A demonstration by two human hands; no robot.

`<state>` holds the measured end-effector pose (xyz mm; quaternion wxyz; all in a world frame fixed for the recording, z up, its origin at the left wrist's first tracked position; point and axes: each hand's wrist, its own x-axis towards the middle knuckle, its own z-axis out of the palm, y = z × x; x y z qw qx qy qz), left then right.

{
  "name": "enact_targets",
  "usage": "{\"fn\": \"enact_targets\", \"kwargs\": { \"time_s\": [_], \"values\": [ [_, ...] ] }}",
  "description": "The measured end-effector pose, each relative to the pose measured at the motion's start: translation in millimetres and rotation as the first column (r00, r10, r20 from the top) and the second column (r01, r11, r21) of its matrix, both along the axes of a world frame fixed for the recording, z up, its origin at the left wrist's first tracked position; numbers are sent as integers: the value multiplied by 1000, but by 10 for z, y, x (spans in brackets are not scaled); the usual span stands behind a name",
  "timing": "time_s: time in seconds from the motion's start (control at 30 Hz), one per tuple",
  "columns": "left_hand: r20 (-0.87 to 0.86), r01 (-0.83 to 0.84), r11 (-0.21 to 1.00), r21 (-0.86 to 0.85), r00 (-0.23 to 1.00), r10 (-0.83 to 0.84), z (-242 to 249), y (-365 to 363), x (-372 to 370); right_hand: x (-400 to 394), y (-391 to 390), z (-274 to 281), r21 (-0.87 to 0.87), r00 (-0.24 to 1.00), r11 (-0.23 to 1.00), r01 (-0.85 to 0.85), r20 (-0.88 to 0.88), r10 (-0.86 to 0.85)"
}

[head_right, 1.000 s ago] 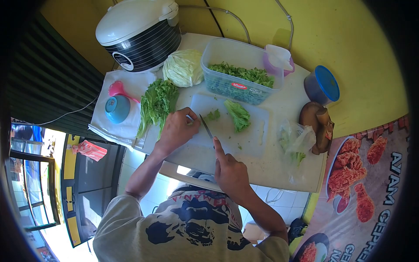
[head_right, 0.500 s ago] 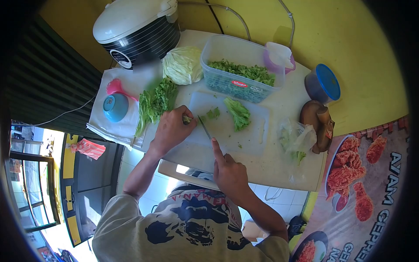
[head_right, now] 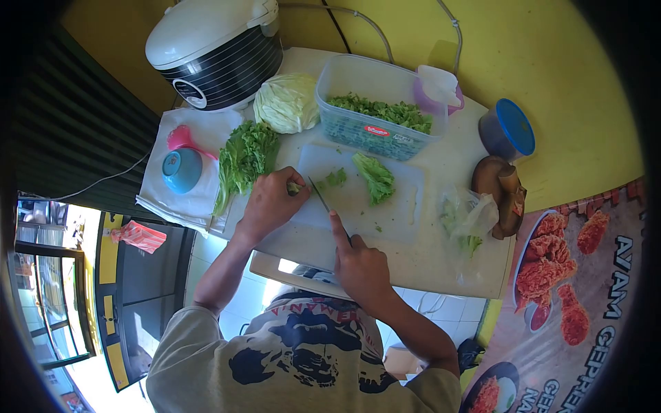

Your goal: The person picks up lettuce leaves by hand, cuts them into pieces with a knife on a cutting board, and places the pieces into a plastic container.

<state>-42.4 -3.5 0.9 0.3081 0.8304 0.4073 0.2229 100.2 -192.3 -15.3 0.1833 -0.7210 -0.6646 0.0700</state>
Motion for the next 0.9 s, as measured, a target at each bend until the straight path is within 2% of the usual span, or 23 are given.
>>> {"fn": "enact_targets", "kwargs": {
  "time_s": [0.13,0.27,0.33,0.4,0.53,0.63,0.73,0.9],
  "values": [
    [-42,-21,1000,-1,999,21,-3,-21,13,101,-43,-6,42,996,997,71,-49,-69],
    [46,-18,999,-51,999,21,94,-58,195,193,-76,11,178,988,979,103,-131,-80],
    [62,-33,992,-125,997,41,222,-76,276,191,-91,29,208,986,972,108,-148,-78],
    [46,7,993,-119,999,-1,179,-33,281,203,-89,41,227,986,968,106,-151,-73],
    [123,48,979,-199,992,-23,2,31,213,195,-129,45,133,985,986,99,-152,-79],
    [180,75,995,-69,982,-61,-65,23,193,169,-128,-3,97,987,993,67,-151,-52],
    [84,52,991,-122,996,-42,182,-78,174,146,-101,-18,54,990,997,48,-133,-40],
    [97,96,995,2,991,-96,102,-114,51,128,-96,35,-3,996,998,66,-65,-66]
  ]
}}
